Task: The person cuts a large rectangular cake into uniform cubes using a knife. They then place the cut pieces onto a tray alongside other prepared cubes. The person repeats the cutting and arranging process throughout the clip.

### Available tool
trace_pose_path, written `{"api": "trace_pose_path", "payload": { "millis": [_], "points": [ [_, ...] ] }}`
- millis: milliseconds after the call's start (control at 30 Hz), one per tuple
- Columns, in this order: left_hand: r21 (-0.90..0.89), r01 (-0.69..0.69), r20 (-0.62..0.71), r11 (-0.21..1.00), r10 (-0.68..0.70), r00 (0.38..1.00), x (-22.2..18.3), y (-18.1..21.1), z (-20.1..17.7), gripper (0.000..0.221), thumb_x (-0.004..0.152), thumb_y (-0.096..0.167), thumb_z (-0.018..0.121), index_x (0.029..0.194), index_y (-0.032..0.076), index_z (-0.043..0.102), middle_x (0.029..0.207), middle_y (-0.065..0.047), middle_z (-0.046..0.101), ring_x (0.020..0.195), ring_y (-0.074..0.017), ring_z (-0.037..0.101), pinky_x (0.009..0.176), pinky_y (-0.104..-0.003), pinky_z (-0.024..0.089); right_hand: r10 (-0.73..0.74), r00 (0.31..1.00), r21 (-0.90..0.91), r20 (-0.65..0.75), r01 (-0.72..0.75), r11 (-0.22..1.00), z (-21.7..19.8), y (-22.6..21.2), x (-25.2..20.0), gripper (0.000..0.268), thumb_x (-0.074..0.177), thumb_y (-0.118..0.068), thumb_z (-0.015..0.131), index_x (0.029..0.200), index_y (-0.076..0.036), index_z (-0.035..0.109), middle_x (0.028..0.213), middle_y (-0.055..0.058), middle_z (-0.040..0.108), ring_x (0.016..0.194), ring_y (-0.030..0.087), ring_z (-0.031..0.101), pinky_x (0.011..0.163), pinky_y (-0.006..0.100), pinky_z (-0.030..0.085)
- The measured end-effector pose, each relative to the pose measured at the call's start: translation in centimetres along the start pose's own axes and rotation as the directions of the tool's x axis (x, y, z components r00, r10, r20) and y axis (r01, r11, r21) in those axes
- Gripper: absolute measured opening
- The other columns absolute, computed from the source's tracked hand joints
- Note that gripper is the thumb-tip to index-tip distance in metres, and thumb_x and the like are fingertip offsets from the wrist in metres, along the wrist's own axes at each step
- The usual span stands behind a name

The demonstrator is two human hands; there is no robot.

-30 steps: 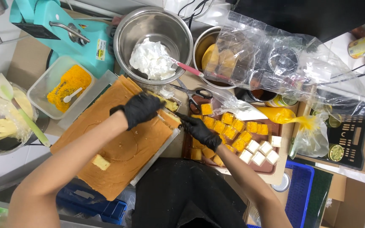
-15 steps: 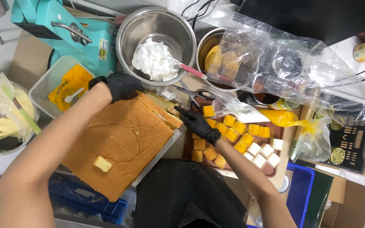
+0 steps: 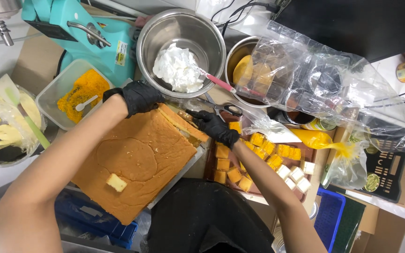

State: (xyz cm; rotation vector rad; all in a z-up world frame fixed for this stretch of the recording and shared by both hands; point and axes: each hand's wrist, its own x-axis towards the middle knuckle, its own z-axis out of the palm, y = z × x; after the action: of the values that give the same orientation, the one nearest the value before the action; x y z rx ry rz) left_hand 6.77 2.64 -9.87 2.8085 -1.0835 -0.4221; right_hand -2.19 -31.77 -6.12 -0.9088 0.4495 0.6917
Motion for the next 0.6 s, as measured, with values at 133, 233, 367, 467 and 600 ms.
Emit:
{"api": "trace_pose_path", "payload": {
  "millis": [133, 233, 367, 467, 600],
  "points": [
    [0.030, -0.010, 0.055, 1.000, 0.008, 0.998, 0.3, 3.8, -6.0, 0.052, 0.092, 0.062, 0.060, 0.133, 0.032, 0.064, 0.137, 0.001, 0.066, 0.128, -0.0296, 0.059, 0.109, -0.043, 0.047, -0.135, 0.872, -0.768, 0.470, 0.480, 0.425, -1.7, -1.6, -1.1, 0.045, 0.100, -0.008, 0.063, 0.144, -0.015, 0.060, 0.119, -0.003, 0.071, 0.097, 0.008, 0.061, 0.089, 0.027, 0.051],
    [-0.018, -0.017, 0.072, 1.000, 0.018, 0.997, 0.9, 3.4, -5.0, 0.058, 0.091, 0.066, 0.059, 0.137, 0.031, 0.062, 0.140, -0.001, 0.063, 0.131, -0.0302, 0.057, 0.110, -0.043, 0.046, -0.116, 0.886, -0.783, 0.449, 0.453, 0.426, -1.8, -1.3, -2.2, 0.039, 0.100, -0.012, 0.065, 0.139, -0.011, 0.066, 0.101, -0.003, 0.074, 0.082, 0.007, 0.056, 0.078, 0.026, 0.052],
    [0.134, -0.040, 0.118, 0.990, 0.024, 0.993, 2.7, 2.2, -0.9, 0.053, 0.087, 0.074, 0.054, 0.133, 0.048, 0.056, 0.138, 0.018, 0.061, 0.132, -0.0132, 0.057, 0.110, -0.035, 0.048, -0.079, 0.963, -0.536, 0.258, 0.211, 0.817, -2.0, -1.5, -3.8, 0.035, 0.097, -0.006, 0.063, 0.131, 0.001, 0.065, 0.117, 0.014, 0.069, 0.102, 0.014, 0.061, 0.090, 0.026, 0.054],
    [0.106, -0.044, 0.132, 0.993, 0.030, 0.991, 2.0, 3.7, -2.8, 0.048, 0.087, 0.066, 0.062, 0.126, 0.039, 0.063, 0.130, 0.010, 0.067, 0.125, -0.0223, 0.062, 0.104, -0.039, 0.052, -0.129, 0.956, -0.821, 0.263, 0.292, 0.491, 0.7, -3.5, -6.9, 0.035, 0.100, -0.023, 0.065, 0.134, -0.017, 0.070, 0.108, 0.007, 0.073, 0.088, 0.012, 0.064, 0.081, 0.025, 0.053],
    [0.109, -0.056, 0.189, 0.992, 0.035, 0.981, 3.1, 2.8, -2.5, 0.046, 0.081, 0.060, 0.071, 0.122, 0.038, 0.068, 0.123, 0.009, 0.072, 0.119, -0.0232, 0.068, 0.100, -0.039, 0.057, -0.089, 0.991, -0.756, 0.103, 0.136, 0.641, -1.6, -2.3, -9.0, 0.034, 0.100, -0.018, 0.066, 0.134, -0.018, 0.071, 0.096, 0.007, 0.076, 0.077, 0.010, 0.065, 0.069, 0.020, 0.057]
  ]
}}
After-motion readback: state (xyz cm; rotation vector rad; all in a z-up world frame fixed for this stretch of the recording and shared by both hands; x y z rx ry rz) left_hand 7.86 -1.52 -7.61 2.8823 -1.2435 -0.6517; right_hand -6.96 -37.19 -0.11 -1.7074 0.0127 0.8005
